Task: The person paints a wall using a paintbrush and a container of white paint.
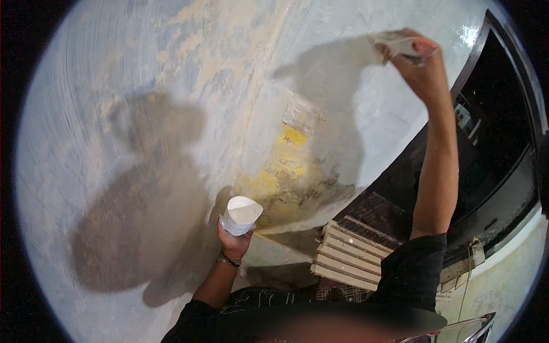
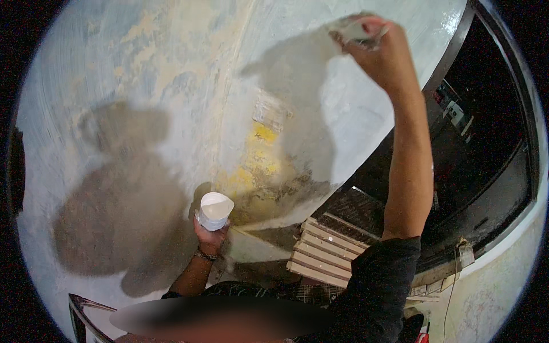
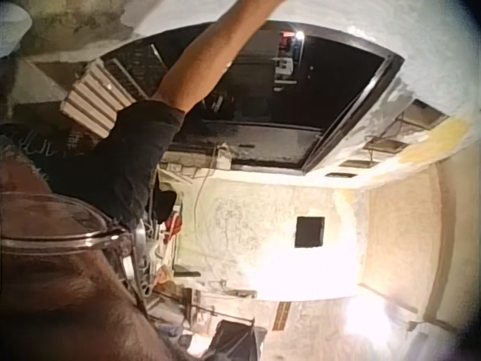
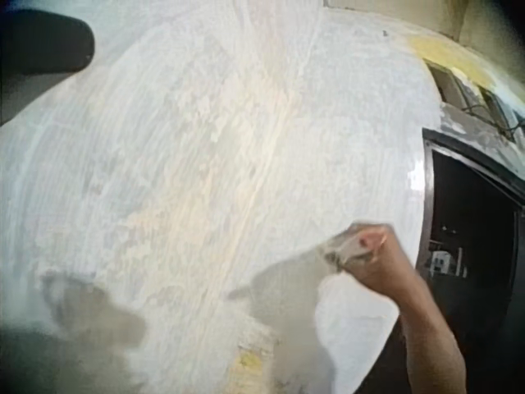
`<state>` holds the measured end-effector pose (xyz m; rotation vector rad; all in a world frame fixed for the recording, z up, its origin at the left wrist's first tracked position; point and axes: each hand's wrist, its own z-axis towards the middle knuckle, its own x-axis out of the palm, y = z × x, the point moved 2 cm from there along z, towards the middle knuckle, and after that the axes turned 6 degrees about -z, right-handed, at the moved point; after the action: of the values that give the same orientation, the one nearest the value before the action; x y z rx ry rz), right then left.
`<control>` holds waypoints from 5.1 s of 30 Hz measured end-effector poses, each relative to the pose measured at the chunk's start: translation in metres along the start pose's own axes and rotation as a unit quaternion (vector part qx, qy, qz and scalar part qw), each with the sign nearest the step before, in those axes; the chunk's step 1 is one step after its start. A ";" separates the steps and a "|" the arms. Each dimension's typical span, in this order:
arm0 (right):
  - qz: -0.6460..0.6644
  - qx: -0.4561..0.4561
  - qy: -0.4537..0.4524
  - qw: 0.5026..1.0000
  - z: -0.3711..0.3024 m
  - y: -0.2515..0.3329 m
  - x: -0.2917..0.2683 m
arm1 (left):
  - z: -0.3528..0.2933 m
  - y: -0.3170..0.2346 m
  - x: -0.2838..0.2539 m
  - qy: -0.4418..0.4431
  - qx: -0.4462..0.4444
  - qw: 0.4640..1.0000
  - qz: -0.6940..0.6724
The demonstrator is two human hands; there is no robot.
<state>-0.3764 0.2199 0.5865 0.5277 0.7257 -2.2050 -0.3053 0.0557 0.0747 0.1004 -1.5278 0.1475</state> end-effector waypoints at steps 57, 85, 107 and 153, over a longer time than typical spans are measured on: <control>-0.277 -0.037 -0.271 0.921 0.098 -0.070 -0.222 | 0.011 0.013 0.036 0.025 0.012 0.987 0.155; -0.228 -0.075 -0.074 0.968 0.002 -0.046 -0.109 | -0.014 0.014 0.062 -0.046 0.143 0.953 0.263; -0.326 -0.159 -0.058 0.930 -0.073 0.008 0.002 | -0.002 -0.009 0.003 -0.109 0.006 0.993 0.044; -0.282 -0.084 -0.164 0.941 -0.199 0.017 0.004 | -0.078 -0.007 0.041 -0.046 -0.014 0.996 0.081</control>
<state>-0.3373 0.3352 0.4277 -0.1664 0.9530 -2.6266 -0.2253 0.0623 0.1128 -0.0397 -1.6301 0.2539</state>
